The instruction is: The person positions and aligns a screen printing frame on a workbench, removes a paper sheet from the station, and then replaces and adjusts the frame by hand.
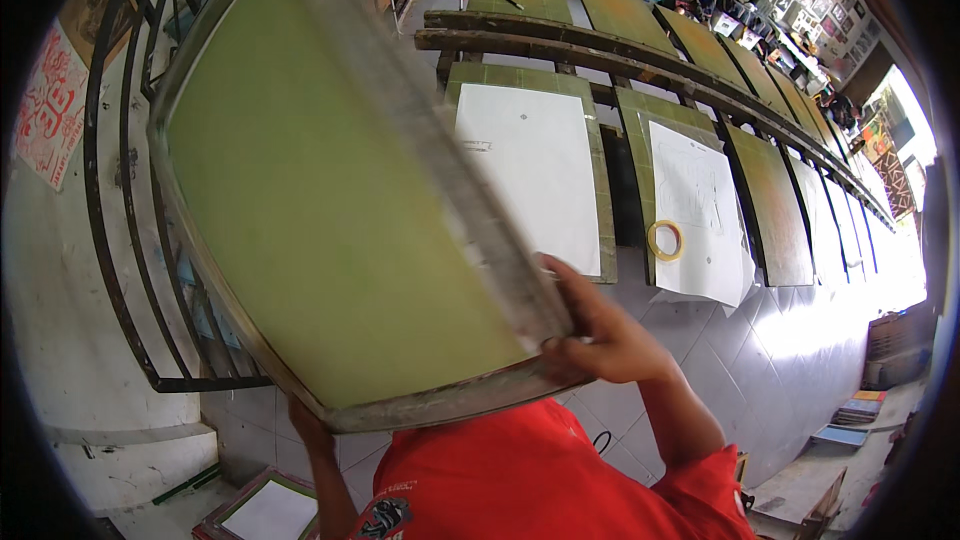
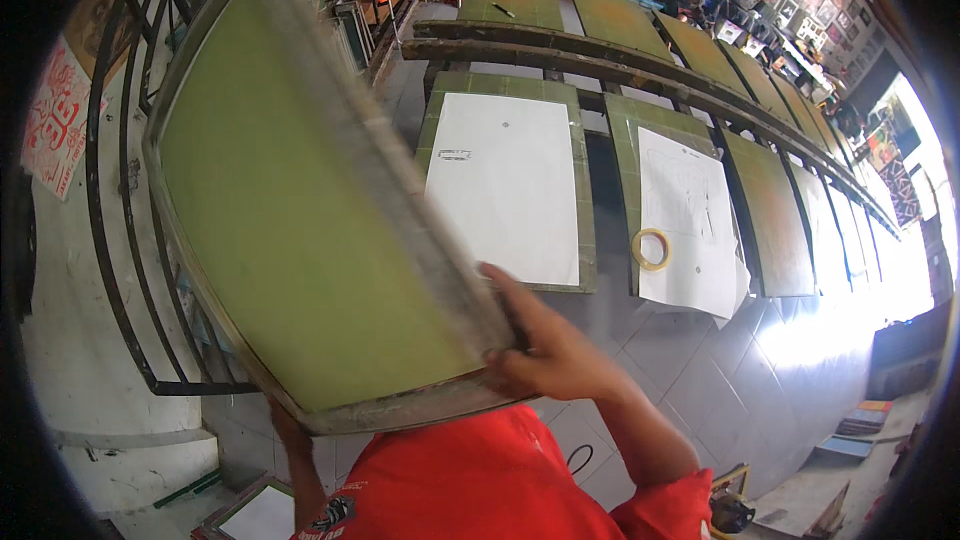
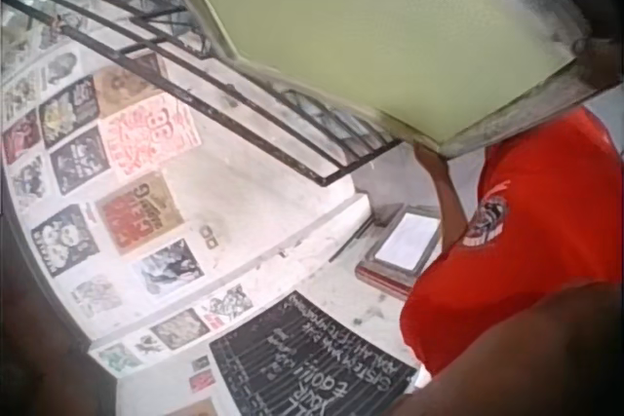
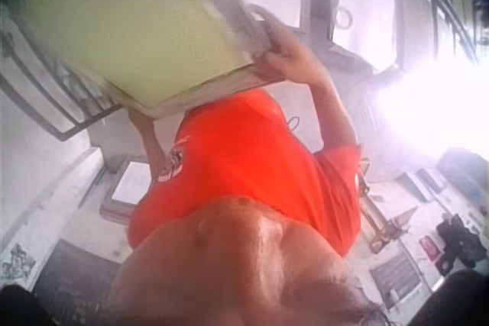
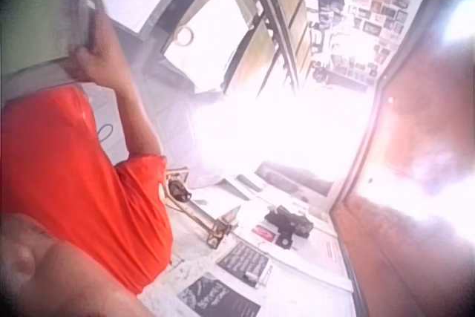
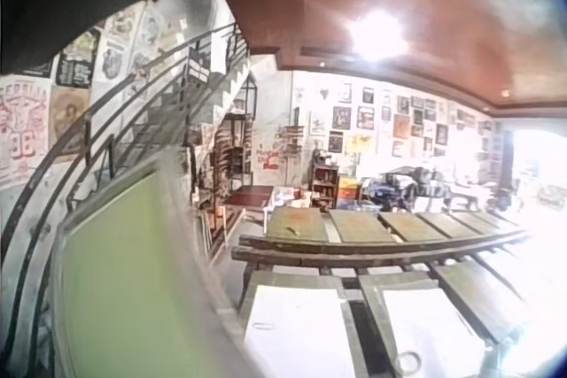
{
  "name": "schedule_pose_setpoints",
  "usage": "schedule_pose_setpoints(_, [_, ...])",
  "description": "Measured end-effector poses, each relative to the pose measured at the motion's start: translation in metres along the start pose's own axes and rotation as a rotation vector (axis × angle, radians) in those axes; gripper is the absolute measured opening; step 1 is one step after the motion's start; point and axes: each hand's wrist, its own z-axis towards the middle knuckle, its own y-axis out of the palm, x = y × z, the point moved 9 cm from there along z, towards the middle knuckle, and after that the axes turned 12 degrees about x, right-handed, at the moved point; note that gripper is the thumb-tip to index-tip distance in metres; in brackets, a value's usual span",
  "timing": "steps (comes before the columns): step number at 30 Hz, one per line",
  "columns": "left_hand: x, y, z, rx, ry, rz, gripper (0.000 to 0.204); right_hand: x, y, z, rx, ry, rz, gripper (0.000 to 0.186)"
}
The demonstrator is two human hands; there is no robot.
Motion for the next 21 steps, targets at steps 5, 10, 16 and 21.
schedule_pose_setpoints(5, [0.082, 0.041, 0.071, 0.04, 0.078, 0.123, 0.06, 0.058, -0.091, -0.007, 0.753, 0.074, -0.377, 0.062])
schedule_pose_setpoints(10, [0.187, 0.192, 0.088, -0.315, 0.234, 0.117, 0.048, 0.135, -0.164, -0.018, 0.912, 0.178, -0.384, 0.049])
schedule_pose_setpoints(16, [0.134, 0.261, 0.087, -0.433, 0.081, 0.202, 0.037, 0.173, -0.187, -0.037, 0.888, 0.373, -0.347, 0.046])
schedule_pose_setpoints(21, [0.137, 0.276, 0.08, -0.422, 0.063, 0.356, 0.032, 0.207, -0.195, -0.044, 0.876, 0.515, -0.364, 0.05])
